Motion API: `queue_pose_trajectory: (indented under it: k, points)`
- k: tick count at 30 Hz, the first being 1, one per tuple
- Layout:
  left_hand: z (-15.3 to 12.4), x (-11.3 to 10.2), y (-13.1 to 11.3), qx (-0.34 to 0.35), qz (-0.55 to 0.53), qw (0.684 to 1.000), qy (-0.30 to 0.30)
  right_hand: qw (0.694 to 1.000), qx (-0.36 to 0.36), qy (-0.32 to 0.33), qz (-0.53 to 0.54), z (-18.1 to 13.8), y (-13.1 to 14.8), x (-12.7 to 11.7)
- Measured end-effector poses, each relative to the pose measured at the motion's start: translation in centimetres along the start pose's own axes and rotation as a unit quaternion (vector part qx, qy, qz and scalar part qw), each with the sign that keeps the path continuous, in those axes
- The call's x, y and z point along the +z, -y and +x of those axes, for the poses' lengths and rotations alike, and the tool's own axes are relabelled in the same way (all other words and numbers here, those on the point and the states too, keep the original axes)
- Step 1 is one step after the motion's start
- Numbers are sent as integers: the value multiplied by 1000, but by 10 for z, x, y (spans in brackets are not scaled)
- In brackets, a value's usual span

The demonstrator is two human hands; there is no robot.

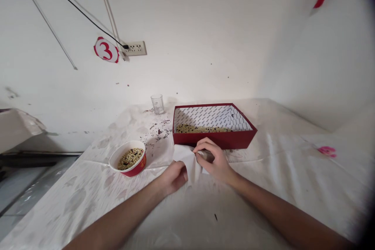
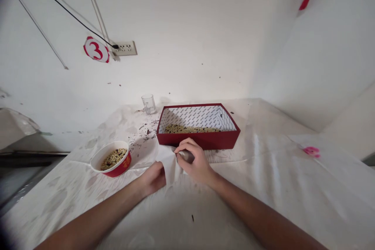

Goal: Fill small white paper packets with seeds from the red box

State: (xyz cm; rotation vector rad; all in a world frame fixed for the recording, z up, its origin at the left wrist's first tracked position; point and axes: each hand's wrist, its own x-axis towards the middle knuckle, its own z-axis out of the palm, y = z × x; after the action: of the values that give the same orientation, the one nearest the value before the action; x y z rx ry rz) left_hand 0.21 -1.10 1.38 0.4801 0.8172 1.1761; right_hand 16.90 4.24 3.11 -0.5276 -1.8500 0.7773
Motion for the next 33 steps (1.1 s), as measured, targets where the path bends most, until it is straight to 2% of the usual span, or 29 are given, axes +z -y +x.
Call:
queue_pose_trajectory:
  k: [6,13,20,29,33]
  points:
    - [7,-5,-1,-14,2,1000,7,999,-27,-7,-19,1,-2,-1]
    - [9,-5,-2,45,-11,999,22,978,-151,-50,-135,-2,-4,-1]
    - [6,-4,-1,75,19,997,26,964,-179,-80,-179,-2,-4,-4]
    - [3,7,-9,96,16,994,48,942,-188,-39,-275,5,-12,-13]
    - [6,6,-6,111,14,993,31,945,-196,-7,-261,7,-16,-17]
